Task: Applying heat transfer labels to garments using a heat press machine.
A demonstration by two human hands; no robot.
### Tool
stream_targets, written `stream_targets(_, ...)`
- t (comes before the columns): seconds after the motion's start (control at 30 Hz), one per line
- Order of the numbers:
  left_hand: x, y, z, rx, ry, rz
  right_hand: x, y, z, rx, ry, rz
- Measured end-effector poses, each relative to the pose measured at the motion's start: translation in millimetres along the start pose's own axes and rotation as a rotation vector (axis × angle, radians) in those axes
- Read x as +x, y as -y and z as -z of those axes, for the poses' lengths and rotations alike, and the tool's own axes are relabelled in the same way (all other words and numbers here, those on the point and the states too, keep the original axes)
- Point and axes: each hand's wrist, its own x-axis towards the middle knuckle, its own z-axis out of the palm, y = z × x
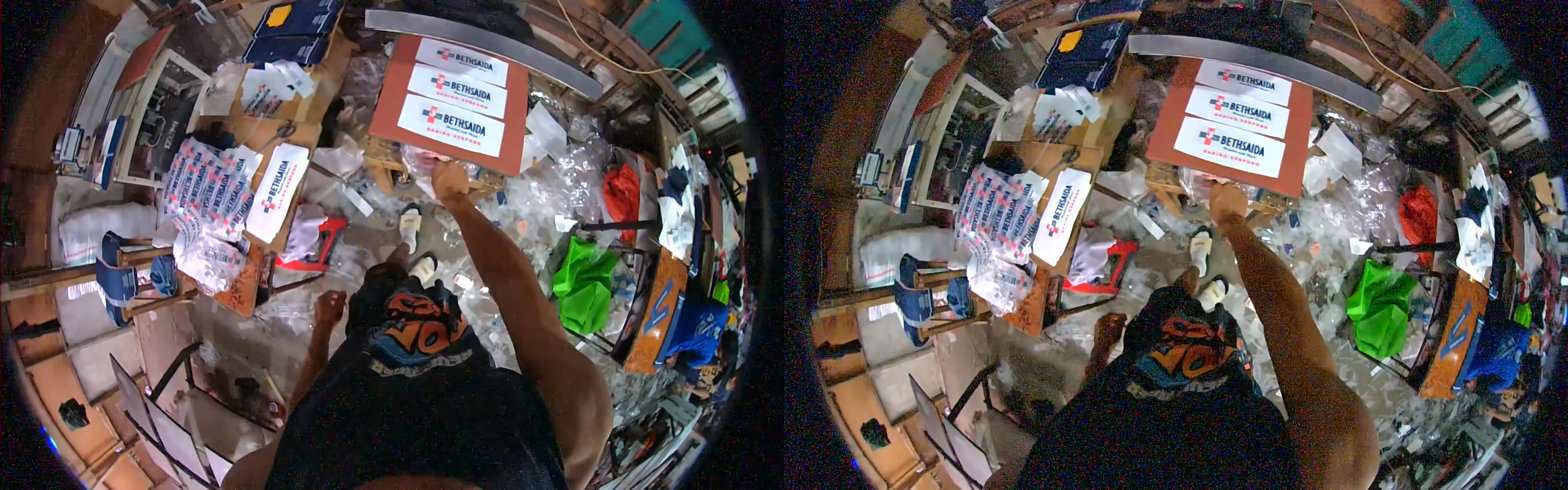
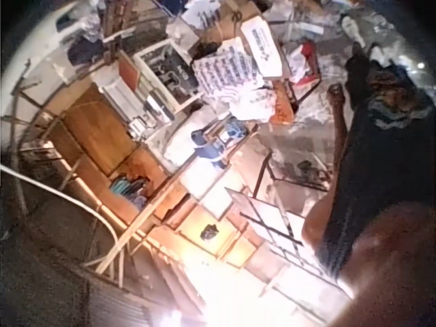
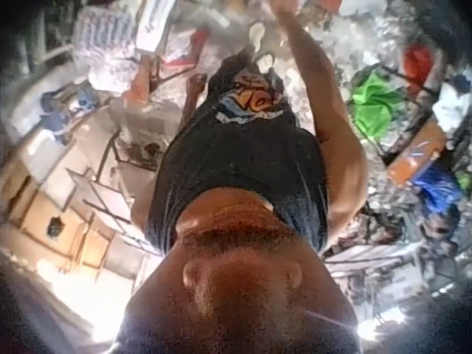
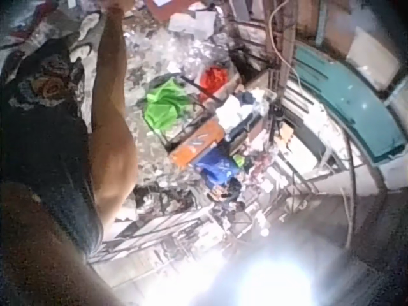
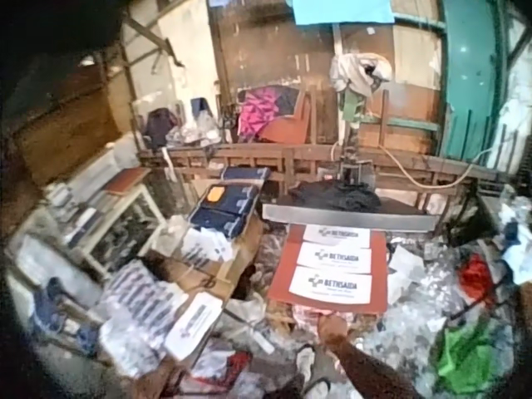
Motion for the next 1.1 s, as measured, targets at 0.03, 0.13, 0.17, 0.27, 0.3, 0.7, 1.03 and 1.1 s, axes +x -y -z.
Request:
stream_targets(0.03, -9, 0, -1, -0.071, -0.004, 0.049, -7, -4, -12, -0.078, -0.246, -0.019)
stream_targets(0.13, -39, 6, -10, -0.217, -0.111, 0.028, -8, 11, 14, -0.037, -0.047, 0.075)
stream_targets(0.17, -37, -1, -10, -0.344, -0.067, 0.18, -7, 8, 16, -0.041, -0.05, 0.066)
stream_targets(0.27, -31, 2, -3, -0.492, 0.027, 0.331, -4, 13, 29, -0.046, -0.113, 0.066)
stream_targets(0.3, -29, 3, -1, -0.523, 0.078, 0.33, -7, 21, 39, -0.002, -0.111, 0.088)
stream_targets(0.7, 5, -26, 25, -0.493, -0.024, 0.228, -30, 16, 53, 0.023, -0.009, 0.222)
stream_targets(1.03, -17, -26, 24, -0.409, -0.092, 0.17, -26, 11, 49, -0.074, -0.047, 0.312)
stream_targets(1.1, -16, -27, 22, -0.511, -0.096, 0.154, -23, 4, 49, -0.06, -0.034, 0.312)
